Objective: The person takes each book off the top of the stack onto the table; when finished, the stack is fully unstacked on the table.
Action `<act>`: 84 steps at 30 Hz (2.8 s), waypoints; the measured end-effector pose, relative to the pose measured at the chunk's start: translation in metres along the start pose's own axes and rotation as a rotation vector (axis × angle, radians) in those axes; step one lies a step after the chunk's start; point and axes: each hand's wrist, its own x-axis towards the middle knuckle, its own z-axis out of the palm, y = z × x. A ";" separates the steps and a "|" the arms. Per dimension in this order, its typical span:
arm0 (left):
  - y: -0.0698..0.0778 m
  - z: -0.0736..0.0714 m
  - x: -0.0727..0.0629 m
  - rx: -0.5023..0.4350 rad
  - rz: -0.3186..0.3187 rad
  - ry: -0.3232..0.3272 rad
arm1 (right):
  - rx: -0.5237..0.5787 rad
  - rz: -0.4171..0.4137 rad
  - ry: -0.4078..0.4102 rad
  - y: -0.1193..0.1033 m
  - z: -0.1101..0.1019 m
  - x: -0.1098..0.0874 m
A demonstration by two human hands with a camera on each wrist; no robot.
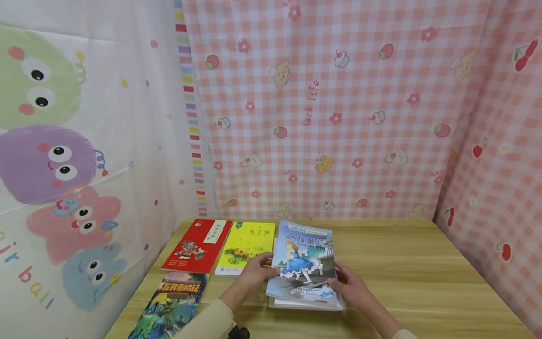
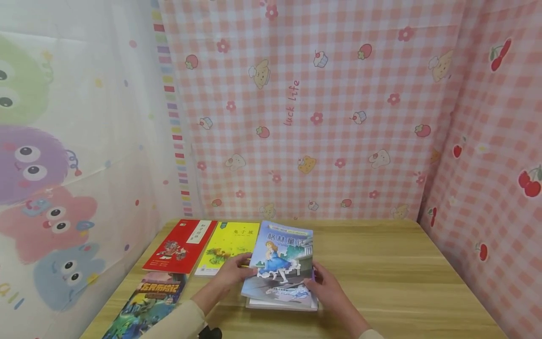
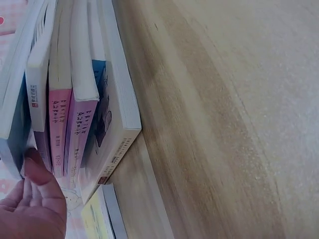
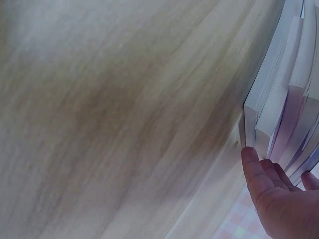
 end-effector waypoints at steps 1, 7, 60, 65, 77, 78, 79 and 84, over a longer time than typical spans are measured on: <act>0.000 0.000 0.000 -0.007 0.000 0.003 | 0.002 -0.004 -0.002 0.000 0.000 0.000; 0.002 -0.004 -0.003 -0.047 -0.019 -0.003 | -0.002 0.006 -0.019 -0.001 0.000 -0.001; -0.001 -0.101 -0.065 -0.336 -0.091 0.129 | 0.004 -0.034 -0.040 0.006 0.000 0.000; -0.004 -0.111 -0.073 -0.319 -0.168 0.221 | 0.007 -0.023 -0.040 0.007 0.000 0.002; -0.029 -0.128 -0.101 -0.304 -0.341 0.222 | 0.029 -0.021 -0.043 0.003 0.002 0.000; -0.031 -0.130 -0.104 -0.318 -0.353 0.207 | 0.027 -0.018 -0.042 0.003 0.002 0.000; -0.033 -0.131 -0.108 -0.326 -0.365 0.188 | 0.025 -0.014 -0.043 0.003 0.002 -0.001; -0.046 -0.141 -0.119 -0.306 -0.429 0.076 | 0.024 -0.003 -0.046 0.002 0.002 -0.001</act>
